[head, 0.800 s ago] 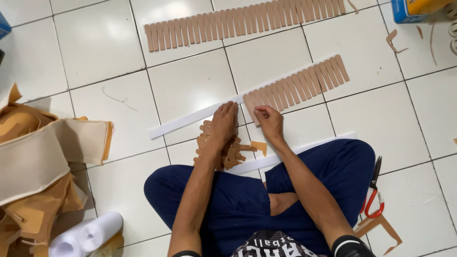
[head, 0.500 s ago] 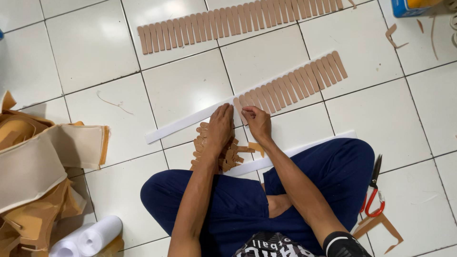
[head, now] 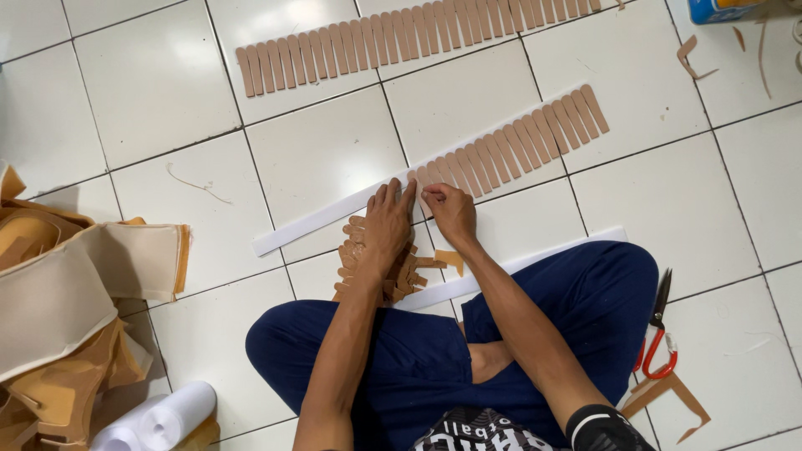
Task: The person sits on the floor and repeatedly places small beige shoe insole pieces onto a white strip. They pick up each piece from a pile and align it in a row, pressing it down to secure it.
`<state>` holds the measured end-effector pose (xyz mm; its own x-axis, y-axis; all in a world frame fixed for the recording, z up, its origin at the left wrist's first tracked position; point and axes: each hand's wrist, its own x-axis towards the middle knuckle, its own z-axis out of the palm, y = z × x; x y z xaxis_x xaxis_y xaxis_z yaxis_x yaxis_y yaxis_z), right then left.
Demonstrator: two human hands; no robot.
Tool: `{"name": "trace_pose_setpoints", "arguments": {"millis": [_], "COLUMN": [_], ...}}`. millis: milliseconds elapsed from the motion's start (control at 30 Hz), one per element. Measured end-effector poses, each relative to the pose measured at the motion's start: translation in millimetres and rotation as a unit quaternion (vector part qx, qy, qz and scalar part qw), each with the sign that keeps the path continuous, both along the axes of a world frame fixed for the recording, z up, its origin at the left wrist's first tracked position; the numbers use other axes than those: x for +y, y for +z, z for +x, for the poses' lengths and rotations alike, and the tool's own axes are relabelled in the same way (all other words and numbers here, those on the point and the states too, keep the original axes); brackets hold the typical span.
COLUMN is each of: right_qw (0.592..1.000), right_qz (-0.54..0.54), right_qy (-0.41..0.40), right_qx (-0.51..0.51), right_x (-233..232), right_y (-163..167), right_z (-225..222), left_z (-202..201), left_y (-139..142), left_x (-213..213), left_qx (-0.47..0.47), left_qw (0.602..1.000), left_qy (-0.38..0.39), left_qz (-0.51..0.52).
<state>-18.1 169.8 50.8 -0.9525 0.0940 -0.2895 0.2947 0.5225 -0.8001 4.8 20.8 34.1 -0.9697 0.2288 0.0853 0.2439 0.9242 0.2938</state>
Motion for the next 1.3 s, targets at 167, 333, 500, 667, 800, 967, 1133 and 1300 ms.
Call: {"name": "trace_pose_setpoints", "arguments": {"millis": [167,333,500,667,800,967,1133,1300], "right_qw": [1.000,0.937,0.870,0.983,0.995,0.989,0.993,0.998], "right_qz": [-0.013,-0.005,0.178,0.021,-0.061,-0.135,-0.116,-0.061], "right_qy": [-0.010,0.212,0.342,0.179,0.070,-0.055,0.009,-0.005], "right_qx": [0.009,0.276,0.308,0.017,-0.032,-0.020,0.002,-0.018], "right_x": [-1,-36,-52,-6,22,16,1,5], "right_y": [7,-8,-19,-5,10,7,-8,-4], "right_z": [12,28,32,29,18,5,5,4], "left_z": [-13,13,44,31,17,-6,-5,-8], "left_y": [26,22,-18,-26,-18,-20,-17,-6], "left_x": [-30,-87,-83,-74,-60,-42,-21,-10], "left_qx": [-0.194,-0.060,-0.029,-0.011,-0.020,0.090,0.039,0.033], "left_qw": [0.933,0.934,0.980,0.984,0.981,0.991,0.994,0.993], "left_qy": [0.057,0.122,0.134,0.137,0.172,0.040,0.021,0.022], "left_qz": [0.298,0.332,0.142,0.111,0.089,0.087,0.103,0.113]}}
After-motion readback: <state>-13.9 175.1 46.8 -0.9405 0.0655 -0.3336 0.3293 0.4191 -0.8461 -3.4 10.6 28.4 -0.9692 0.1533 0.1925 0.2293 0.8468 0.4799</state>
